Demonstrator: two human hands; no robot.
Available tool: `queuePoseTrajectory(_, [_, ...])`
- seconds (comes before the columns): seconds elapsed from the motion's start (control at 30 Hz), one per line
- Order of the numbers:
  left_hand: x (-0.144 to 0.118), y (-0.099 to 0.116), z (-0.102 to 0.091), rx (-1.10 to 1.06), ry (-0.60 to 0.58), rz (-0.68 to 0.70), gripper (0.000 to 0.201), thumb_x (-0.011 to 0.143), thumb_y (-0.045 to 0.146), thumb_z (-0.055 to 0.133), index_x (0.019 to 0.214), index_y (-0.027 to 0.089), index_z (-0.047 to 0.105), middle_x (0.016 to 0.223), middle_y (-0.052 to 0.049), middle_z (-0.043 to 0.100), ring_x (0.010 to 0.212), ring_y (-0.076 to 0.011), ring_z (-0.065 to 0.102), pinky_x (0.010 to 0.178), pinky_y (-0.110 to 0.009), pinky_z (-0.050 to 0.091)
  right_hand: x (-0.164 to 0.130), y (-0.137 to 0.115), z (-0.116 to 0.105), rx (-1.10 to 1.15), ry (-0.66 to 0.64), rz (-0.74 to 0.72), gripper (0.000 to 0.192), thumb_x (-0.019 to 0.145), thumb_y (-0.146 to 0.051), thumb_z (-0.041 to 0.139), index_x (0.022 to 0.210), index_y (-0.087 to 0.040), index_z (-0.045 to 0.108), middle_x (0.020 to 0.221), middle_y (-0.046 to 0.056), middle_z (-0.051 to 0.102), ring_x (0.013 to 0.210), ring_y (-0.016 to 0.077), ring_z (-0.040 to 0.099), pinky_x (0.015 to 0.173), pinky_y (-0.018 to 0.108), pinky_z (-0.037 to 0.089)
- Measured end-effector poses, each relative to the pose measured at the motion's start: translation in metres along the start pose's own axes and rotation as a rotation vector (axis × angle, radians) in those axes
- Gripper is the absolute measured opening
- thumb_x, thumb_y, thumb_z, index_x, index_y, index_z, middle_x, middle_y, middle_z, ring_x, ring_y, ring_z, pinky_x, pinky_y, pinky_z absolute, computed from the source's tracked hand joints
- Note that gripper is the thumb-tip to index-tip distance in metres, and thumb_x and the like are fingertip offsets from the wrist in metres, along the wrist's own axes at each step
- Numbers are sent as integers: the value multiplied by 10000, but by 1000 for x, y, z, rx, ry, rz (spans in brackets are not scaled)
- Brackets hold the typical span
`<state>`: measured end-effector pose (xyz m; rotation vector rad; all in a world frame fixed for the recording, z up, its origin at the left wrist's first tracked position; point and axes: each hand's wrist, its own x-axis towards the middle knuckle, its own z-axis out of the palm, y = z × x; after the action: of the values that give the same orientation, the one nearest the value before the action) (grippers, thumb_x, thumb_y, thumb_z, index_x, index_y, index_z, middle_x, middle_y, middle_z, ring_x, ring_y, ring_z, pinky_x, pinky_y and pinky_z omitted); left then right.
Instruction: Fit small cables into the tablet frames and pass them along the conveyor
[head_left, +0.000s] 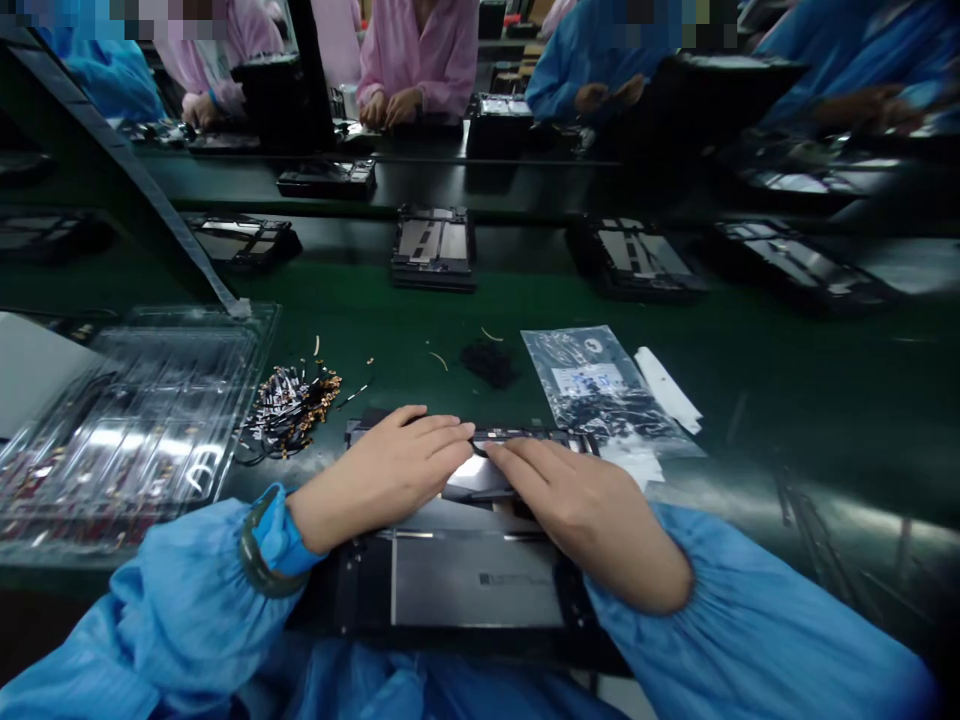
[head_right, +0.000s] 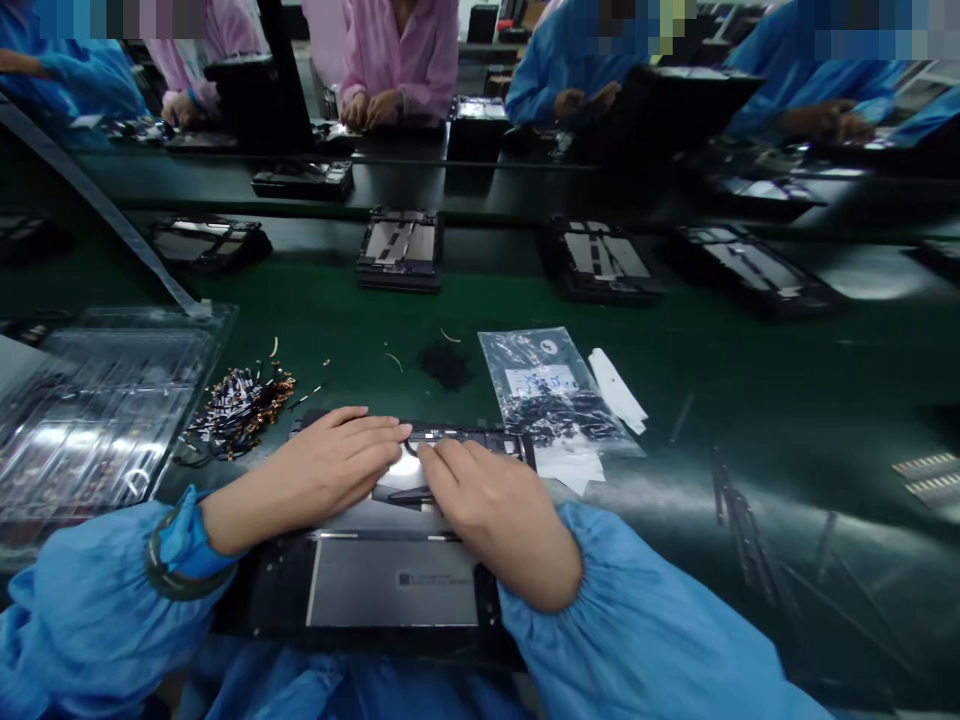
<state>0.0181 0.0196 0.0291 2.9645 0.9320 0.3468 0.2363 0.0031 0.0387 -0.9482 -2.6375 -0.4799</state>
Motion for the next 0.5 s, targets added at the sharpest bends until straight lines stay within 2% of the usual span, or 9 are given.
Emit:
queuePoseTrajectory(0.13, [-2,-2,2,-46,4,-17,355,912,108,383,1253,145,478,1326,-72,561,1226,-178,495,1032,-387,356,-16,7,-5,108,-25,47,324,928,-58,327,1022,-111,632,896,98,671,682,175,598,538,281,420])
queuePoseTrajectory(0.33, [-1,-2,2,-19,14,-5,329,968,297,381,1233,176,535,1318,-47,574,1209,-195,511,1005,-401,368,-24,8,-4,65,-1,17,310,925,-40,348,1078,-87,613,966,116,675,731,200,595,585,304,430])
queuePoseTrajectory(0.5, [1,-1,1,27,47,11,314,970,267,386,1214,172,558,1293,-39,594,1189,-192,529,983,-389,382,-21,8,0,22,29,39,302,924,-47,367,1005,-95,654,937,111,688,686,192,580,567,307,408])
